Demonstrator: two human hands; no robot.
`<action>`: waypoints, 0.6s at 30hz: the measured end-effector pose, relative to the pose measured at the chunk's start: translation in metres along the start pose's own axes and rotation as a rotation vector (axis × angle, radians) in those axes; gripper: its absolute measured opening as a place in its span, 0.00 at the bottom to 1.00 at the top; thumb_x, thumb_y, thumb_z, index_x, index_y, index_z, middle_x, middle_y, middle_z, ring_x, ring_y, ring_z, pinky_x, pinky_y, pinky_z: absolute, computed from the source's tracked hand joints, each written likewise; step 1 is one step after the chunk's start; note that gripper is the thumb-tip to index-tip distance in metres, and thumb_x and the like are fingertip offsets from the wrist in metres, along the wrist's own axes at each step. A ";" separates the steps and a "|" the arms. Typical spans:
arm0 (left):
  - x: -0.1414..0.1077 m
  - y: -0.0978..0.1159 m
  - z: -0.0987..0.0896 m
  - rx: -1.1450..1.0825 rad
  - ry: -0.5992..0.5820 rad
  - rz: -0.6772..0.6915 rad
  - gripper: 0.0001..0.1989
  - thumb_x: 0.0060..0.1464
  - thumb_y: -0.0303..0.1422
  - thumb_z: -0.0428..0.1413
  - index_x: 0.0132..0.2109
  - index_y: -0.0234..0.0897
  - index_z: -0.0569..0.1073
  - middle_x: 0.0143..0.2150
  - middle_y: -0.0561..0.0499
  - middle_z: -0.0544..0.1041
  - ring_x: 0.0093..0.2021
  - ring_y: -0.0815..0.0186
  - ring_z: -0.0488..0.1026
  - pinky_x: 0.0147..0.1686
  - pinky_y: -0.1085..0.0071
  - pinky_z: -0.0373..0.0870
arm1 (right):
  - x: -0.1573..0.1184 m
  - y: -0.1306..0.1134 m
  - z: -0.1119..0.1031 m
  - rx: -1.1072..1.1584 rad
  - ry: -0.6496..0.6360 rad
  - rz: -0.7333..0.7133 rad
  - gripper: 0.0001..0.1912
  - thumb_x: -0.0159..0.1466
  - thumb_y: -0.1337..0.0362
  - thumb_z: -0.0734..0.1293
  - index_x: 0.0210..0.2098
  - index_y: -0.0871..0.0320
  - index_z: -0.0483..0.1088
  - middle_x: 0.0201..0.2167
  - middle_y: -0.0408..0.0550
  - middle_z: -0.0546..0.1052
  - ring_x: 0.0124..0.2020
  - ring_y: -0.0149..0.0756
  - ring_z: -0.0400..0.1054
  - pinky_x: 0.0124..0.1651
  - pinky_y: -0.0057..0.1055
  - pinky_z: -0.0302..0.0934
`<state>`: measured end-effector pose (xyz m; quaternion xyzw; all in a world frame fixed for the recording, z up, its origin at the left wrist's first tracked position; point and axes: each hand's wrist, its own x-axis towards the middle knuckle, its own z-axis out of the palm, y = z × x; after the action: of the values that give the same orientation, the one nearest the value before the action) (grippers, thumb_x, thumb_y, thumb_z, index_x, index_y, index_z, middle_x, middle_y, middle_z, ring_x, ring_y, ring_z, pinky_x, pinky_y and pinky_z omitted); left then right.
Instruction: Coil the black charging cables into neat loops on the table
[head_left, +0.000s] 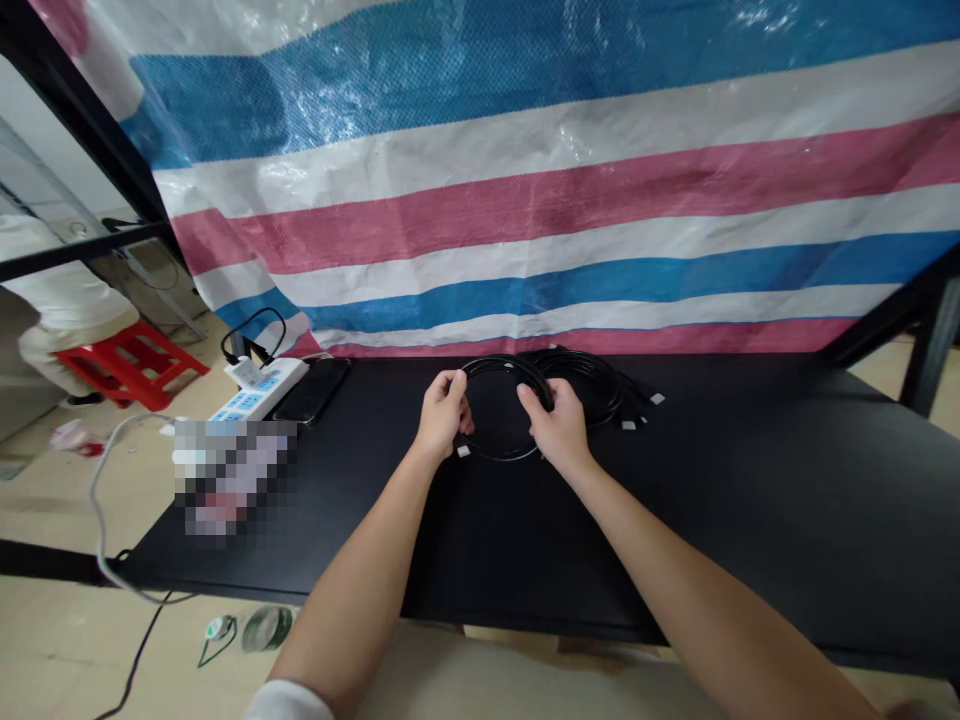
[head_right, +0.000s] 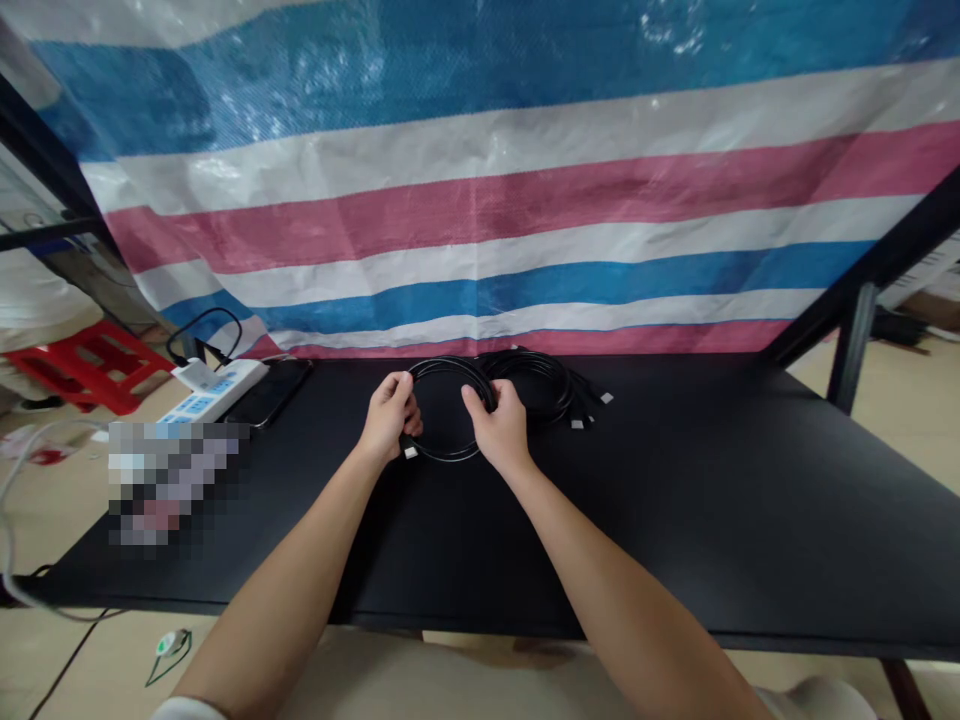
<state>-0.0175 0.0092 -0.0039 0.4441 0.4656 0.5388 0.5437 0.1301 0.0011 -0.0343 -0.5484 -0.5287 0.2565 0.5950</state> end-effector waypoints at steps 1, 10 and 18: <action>0.002 0.001 -0.003 0.083 0.042 -0.004 0.18 0.53 0.50 0.53 0.31 0.41 0.60 0.14 0.64 0.54 0.11 0.73 0.54 0.16 0.76 0.54 | -0.001 0.001 0.000 -0.063 -0.019 -0.045 0.17 0.56 0.49 0.65 0.34 0.56 0.67 0.25 0.47 0.74 0.27 0.39 0.71 0.32 0.36 0.67; 0.006 -0.001 -0.024 1.300 0.254 0.169 0.15 0.60 0.36 0.46 0.32 0.34 0.72 0.42 0.34 0.73 0.47 0.46 0.71 0.46 0.53 0.63 | -0.011 0.003 0.008 -0.744 -0.322 -0.289 0.25 0.61 0.63 0.58 0.56 0.65 0.64 0.43 0.63 0.76 0.47 0.52 0.70 0.44 0.43 0.67; 0.012 -0.004 -0.039 1.347 0.327 0.198 0.10 0.55 0.32 0.51 0.39 0.37 0.76 0.44 0.36 0.73 0.46 0.48 0.69 0.43 0.55 0.66 | -0.017 0.003 0.009 -0.811 -0.622 -0.475 0.35 0.63 0.46 0.58 0.61 0.63 0.62 0.62 0.67 0.62 0.60 0.58 0.59 0.55 0.55 0.58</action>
<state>-0.0555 0.0200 -0.0147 0.6382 0.7313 0.2397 0.0213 0.1173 -0.0096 -0.0445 -0.4978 -0.8443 0.0411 0.1940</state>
